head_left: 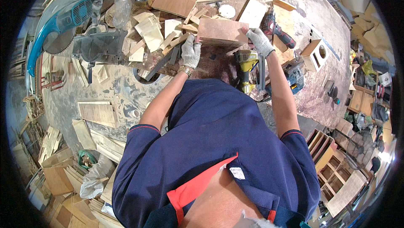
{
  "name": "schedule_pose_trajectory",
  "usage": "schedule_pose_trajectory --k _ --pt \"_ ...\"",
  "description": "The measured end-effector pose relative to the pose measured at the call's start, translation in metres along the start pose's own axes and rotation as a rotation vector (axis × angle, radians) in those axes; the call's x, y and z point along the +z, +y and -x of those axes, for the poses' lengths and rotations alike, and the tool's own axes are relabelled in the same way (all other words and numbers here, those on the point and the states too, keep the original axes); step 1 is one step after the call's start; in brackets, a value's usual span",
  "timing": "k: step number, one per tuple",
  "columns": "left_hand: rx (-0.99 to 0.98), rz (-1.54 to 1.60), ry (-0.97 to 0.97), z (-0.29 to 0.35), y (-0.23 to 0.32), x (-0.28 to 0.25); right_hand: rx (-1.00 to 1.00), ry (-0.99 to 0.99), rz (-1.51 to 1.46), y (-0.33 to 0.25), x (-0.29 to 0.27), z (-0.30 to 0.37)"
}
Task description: The person uses a pneumatic nail gun to fasten small wooden pieces into box-like structures on a cluttered workbench. They repeatedly pick up pieces, align them, and drive nails to join the parts.
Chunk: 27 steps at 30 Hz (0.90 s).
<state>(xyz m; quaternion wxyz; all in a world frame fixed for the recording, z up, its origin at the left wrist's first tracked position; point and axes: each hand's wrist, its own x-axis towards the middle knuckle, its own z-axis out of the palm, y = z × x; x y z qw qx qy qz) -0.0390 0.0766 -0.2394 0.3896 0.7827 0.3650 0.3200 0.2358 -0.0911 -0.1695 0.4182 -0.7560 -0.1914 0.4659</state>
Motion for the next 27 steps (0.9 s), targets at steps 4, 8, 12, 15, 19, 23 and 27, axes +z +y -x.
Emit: schedule_pose_trajectory --k 4,8,12,15,19,23,27 --pt "0.016 -0.016 0.020 0.000 -0.009 0.006 -0.076 0.046 -0.047 -0.007 0.011 0.023" --pt "0.008 -0.048 0.028 0.000 -0.021 0.012 -0.068 0.172 -0.009 0.002 0.030 0.043" --pt "0.115 -0.045 0.147 0.002 -0.022 0.015 0.017 0.154 -0.076 0.024 0.035 0.044" --pt "0.088 0.019 0.128 0.004 -0.016 0.013 0.047 0.145 -0.183 0.037 0.037 0.041" --pt "0.075 0.033 0.060 0.003 -0.015 0.008 0.052 0.186 -0.224 0.041 0.041 0.042" --pt "-0.128 -0.023 -0.026 0.006 -0.026 0.013 0.025 0.130 -0.260 0.039 0.043 0.047" --pt "-0.106 0.100 0.114 0.013 -0.031 0.023 -0.057 -0.099 -0.054 0.033 0.025 0.054"
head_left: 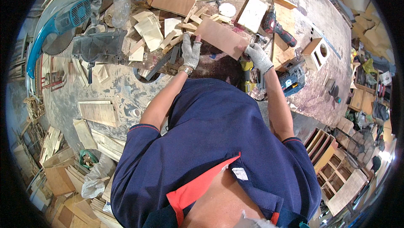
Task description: The person uses a pneumatic nail gun to fasten small wooden pieces into box-like structures on a cluttered workbench. They repeatedly pick up pieces, align them, and drive nails to join the parts.
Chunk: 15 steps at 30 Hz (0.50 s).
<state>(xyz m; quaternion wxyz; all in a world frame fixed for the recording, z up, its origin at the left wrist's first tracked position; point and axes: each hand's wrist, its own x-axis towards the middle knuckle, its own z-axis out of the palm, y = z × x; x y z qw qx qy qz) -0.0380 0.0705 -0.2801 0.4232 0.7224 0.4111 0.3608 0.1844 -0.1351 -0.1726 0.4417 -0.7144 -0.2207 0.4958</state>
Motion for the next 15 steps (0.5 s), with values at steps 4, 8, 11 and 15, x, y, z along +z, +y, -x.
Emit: schedule_pose_trajectory --k 4,8,11,15 --pt "-0.179 0.066 -0.141 -0.001 0.003 -0.003 0.164 -0.054 0.413 -0.022 -0.014 -0.006" --pt "-0.186 0.059 -0.186 -0.004 0.007 -0.007 -0.038 0.193 0.444 -0.040 0.003 -0.012" --pt "-0.212 0.152 -0.158 -0.004 0.007 -0.007 -0.120 0.222 0.093 -0.041 0.013 -0.013" --pt "-0.239 0.307 -0.180 -0.003 0.007 -0.011 -0.179 0.289 -0.431 -0.032 0.008 -0.015"
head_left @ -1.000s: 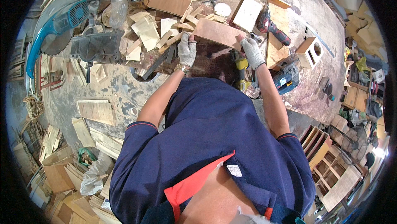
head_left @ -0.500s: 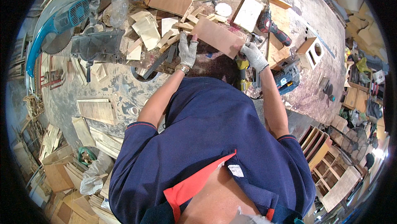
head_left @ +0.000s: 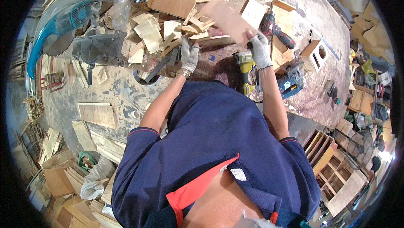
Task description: The person uses a pneumatic nail gun to fasten small wooden pieces into box-like structures on a cluttered workbench. They repeatedly pick up pieces, align them, and drive nails to join the parts.
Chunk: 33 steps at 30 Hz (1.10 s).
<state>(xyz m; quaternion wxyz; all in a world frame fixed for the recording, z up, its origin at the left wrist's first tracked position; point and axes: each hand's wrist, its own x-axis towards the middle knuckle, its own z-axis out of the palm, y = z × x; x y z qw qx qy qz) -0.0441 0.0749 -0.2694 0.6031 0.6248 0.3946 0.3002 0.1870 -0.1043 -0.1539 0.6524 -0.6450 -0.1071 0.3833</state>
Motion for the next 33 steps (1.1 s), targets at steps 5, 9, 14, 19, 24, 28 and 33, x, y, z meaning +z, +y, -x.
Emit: schedule_pose_trajectory --k 5,9,14,19,24,28,33 --pt "0.126 -0.138 -0.142 0.002 0.016 -0.006 -0.066 0.028 0.111 -0.013 -0.008 0.003" --pt "0.225 -0.071 -0.107 0.000 0.020 -0.003 -0.102 0.080 0.107 -0.034 0.007 0.010" --pt "0.143 0.039 0.077 0.006 -0.022 0.004 -0.063 0.003 0.046 -0.007 0.064 0.020" --pt "-0.030 0.215 -0.057 -0.008 -0.058 0.002 0.202 -0.096 0.099 0.028 0.102 0.026" --pt "-0.013 -0.135 -0.014 -0.001 -0.036 -0.003 0.333 -0.067 0.122 0.052 0.121 0.030" --pt "0.073 -0.284 0.031 0.008 -0.014 -0.001 0.311 -0.278 0.554 0.036 0.088 0.031" --pt "0.100 -0.281 0.017 0.009 -0.008 0.000 -0.305 0.336 0.860 0.001 0.010 0.031"
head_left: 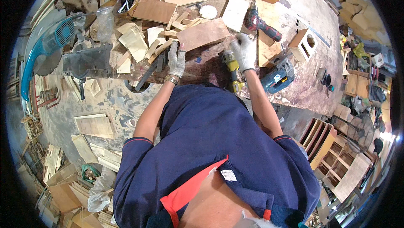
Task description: The person uses a pneumatic nail gun to fasten small wooden pieces into box-like structures on a cluttered workbench. They repeatedly pick up pieces, align them, and drive nails to join the parts.
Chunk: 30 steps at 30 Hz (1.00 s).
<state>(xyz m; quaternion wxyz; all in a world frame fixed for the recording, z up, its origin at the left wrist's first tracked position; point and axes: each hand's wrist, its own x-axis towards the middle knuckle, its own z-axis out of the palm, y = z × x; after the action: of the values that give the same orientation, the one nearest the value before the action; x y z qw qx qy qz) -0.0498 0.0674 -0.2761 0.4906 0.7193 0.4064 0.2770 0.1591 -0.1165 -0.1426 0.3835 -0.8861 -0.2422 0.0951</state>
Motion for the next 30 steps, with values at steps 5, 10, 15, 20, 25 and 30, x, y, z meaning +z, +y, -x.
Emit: schedule_pose_trajectory --k 5,10,15,20,25,30 --pt "0.013 -0.091 -0.080 0.000 0.002 -0.011 0.246 -0.235 -0.309 0.032 0.003 -0.040" --pt "0.138 -0.119 -0.064 -0.010 0.012 -0.015 0.131 -0.447 -0.421 0.043 0.025 -0.042" --pt "0.385 -0.390 -0.205 -0.011 0.035 -0.034 0.183 -0.385 -0.489 0.036 0.031 -0.039" --pt "0.402 -0.335 -0.201 -0.019 0.051 -0.043 0.183 -0.403 -0.634 0.033 0.029 -0.033" --pt "0.300 -0.287 -0.171 -0.026 0.051 -0.036 0.123 -0.343 -0.659 0.035 0.039 -0.039" --pt "0.195 -0.245 -0.178 -0.023 0.046 -0.034 0.173 -0.353 -0.637 0.040 0.039 -0.040"
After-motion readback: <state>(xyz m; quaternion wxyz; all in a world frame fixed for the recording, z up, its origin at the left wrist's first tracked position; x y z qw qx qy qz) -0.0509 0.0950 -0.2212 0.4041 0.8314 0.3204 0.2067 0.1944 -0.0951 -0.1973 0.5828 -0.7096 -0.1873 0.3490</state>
